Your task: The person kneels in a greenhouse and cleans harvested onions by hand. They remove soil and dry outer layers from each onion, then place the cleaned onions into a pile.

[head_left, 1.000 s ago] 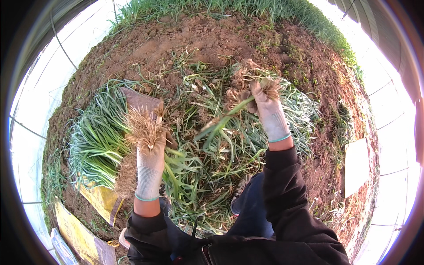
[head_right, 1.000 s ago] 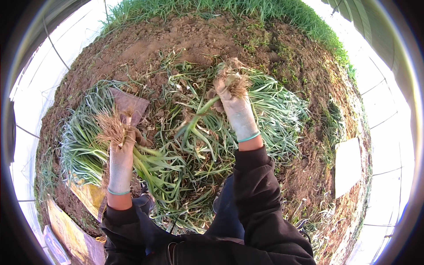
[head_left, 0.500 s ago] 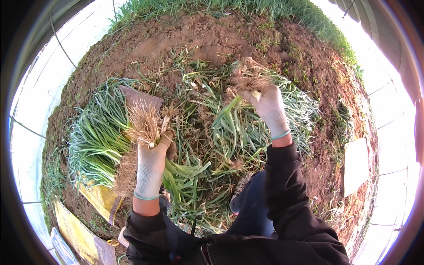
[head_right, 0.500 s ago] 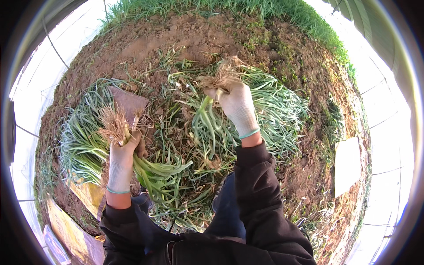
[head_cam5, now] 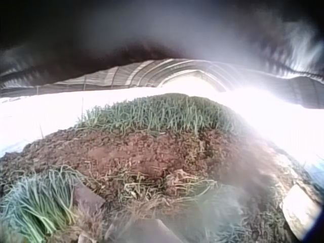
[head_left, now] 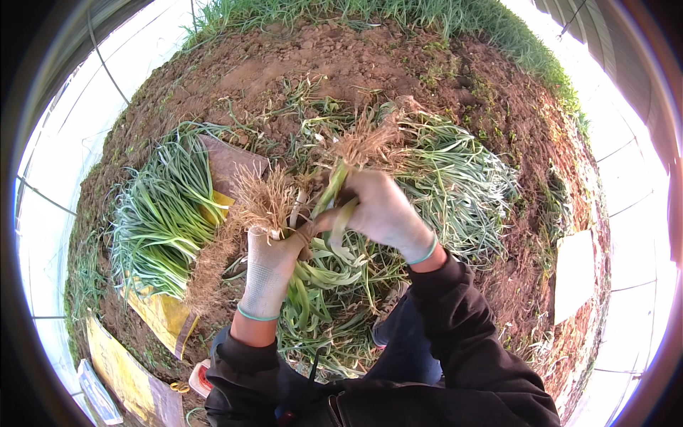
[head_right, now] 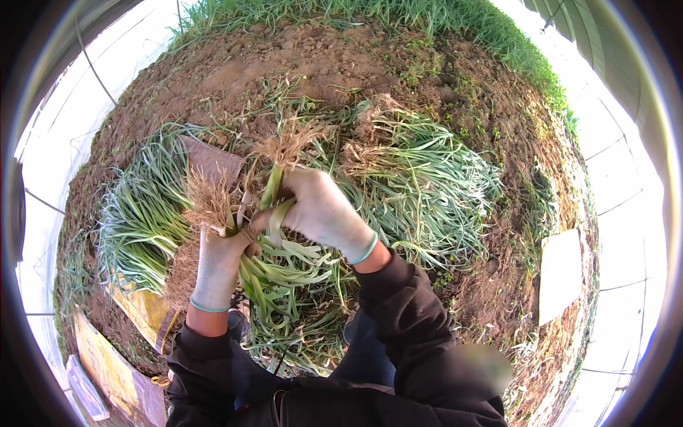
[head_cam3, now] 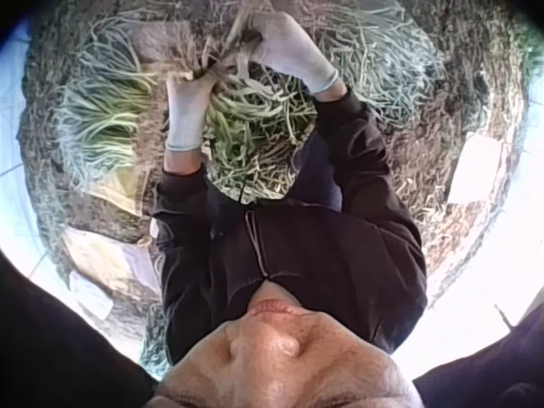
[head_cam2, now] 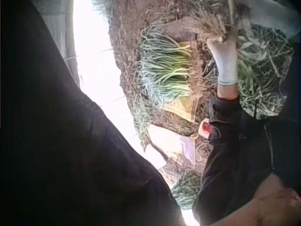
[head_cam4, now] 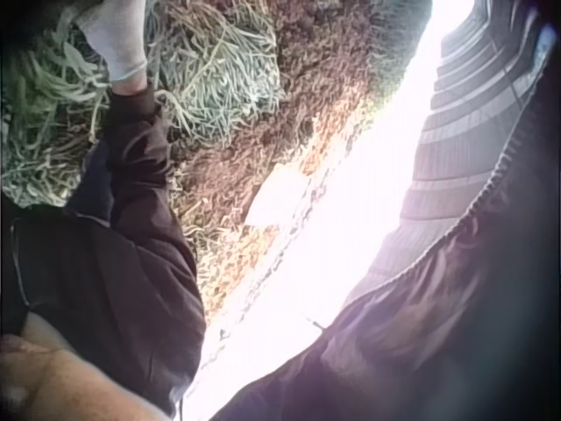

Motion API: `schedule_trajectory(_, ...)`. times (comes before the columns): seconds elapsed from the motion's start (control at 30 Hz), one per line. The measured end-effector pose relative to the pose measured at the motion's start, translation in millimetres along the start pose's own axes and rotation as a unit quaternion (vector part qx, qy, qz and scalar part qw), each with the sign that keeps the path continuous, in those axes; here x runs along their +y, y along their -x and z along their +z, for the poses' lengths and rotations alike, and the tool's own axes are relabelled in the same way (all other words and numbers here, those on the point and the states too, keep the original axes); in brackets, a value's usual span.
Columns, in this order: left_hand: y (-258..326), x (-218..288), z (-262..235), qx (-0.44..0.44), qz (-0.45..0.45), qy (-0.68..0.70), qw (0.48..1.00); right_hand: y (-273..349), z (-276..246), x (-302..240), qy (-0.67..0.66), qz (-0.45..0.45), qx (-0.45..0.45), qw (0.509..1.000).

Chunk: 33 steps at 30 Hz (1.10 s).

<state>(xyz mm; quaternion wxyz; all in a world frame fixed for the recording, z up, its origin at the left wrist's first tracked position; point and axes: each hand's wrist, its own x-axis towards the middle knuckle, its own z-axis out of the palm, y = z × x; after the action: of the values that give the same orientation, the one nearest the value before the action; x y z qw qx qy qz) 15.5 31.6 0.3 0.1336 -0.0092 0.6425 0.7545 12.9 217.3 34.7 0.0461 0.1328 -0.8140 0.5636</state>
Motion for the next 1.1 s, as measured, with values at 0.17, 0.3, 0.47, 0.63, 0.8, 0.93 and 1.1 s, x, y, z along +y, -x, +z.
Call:
schedule_trajectory(0.17, 0, 1, -6, -0.002, 0.033, -0.058, 0.998, -3, -24, 2, -0.042, -0.034, 0.056, 0.997)
schedule_trajectory(0.3, 5, 9, -1, -0.007, 0.002, -0.052, 0.999, 2, -50, 16, 0.162, -0.062, 0.290, 0.941)
schedule_trajectory(0.47, 5, 2, -10, 0.006, 0.001, -0.106, 0.994, 3, -72, 22, 0.285, -0.033, 0.488, 0.824)
schedule_trajectory(0.63, 6, 9, -12, 0.079, -0.017, -0.059, 0.995, 24, -86, 40, 0.319, 0.088, 0.003, 0.944)
schedule_trajectory(0.8, 6, 4, -7, 0.072, -0.002, -0.091, 0.993, -5, -14, 23, 0.060, 0.124, 0.060, 0.989)
schedule_trajectory(0.93, 3, 7, -8, 0.037, -0.025, -0.076, 0.996, -5, -23, 9, 0.133, 0.072, 0.163, 0.975)
schedule_trajectory(1.1, -1, 9, -18, -0.002, 0.047, -0.114, 0.992, 2, -13, 15, 0.184, -0.029, 0.067, 0.980)
